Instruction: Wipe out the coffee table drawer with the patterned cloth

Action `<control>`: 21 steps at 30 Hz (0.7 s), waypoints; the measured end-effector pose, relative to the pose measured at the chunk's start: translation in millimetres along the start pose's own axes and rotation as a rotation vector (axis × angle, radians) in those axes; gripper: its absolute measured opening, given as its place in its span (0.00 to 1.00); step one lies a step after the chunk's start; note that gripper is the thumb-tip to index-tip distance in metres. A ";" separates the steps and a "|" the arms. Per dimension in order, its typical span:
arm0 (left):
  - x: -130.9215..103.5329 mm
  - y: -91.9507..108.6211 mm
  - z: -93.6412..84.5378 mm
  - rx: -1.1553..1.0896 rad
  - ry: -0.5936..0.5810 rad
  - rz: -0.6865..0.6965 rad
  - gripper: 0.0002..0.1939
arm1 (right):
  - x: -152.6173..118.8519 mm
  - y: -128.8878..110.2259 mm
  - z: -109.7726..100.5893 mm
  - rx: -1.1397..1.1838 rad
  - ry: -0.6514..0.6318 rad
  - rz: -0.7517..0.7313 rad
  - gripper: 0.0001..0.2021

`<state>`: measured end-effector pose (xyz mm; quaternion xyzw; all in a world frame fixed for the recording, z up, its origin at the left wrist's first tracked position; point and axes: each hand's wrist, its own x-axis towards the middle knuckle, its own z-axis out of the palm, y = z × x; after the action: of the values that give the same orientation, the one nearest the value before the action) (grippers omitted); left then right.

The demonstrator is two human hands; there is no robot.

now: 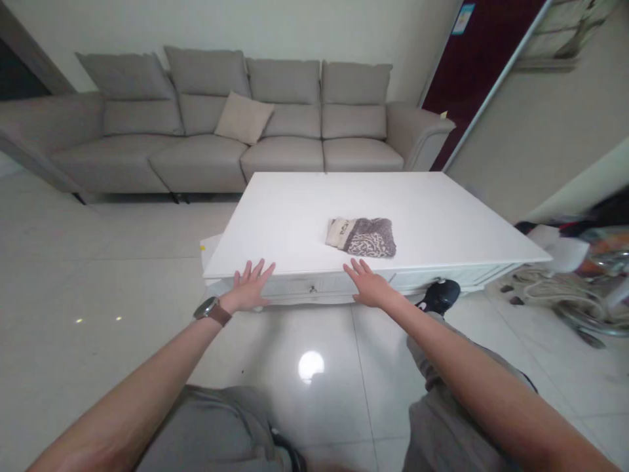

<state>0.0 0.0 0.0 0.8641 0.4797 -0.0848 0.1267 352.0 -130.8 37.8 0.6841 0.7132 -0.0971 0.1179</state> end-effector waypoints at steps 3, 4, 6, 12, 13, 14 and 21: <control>0.6 -4.1 5.4 -0.013 0.047 0.026 0.53 | -4.5 5.5 5.7 0.021 0.024 0.014 0.52; 1.2 -5.5 5.7 -0.024 0.079 0.030 0.51 | -5.1 7.1 7.2 0.024 0.043 0.025 0.53; 2.5 -7.8 4.5 -0.034 0.167 0.027 0.49 | -4.5 9.6 10.4 0.045 0.060 0.043 0.55; 5.2 -16.3 2.7 0.003 0.277 -0.035 0.51 | 6.3 11.1 21.3 0.053 -0.027 0.039 0.56; 5.5 -18.5 4.4 0.003 0.223 -0.034 0.52 | 8.0 10.5 22.6 0.044 -0.032 0.044 0.55; 5.7 -20.8 6.6 0.004 0.165 -0.029 0.52 | 9.5 9.8 23.6 0.042 -0.034 0.048 0.55; 8.8 -31.5 15.6 -0.005 0.105 -0.005 0.50 | 15.3 5.7 31.2 0.028 -0.042 0.065 0.58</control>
<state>-22.5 18.4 -21.6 0.8659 0.4879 -0.0384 0.1035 358.3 -125.3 3.6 0.7062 0.6867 -0.1177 0.1264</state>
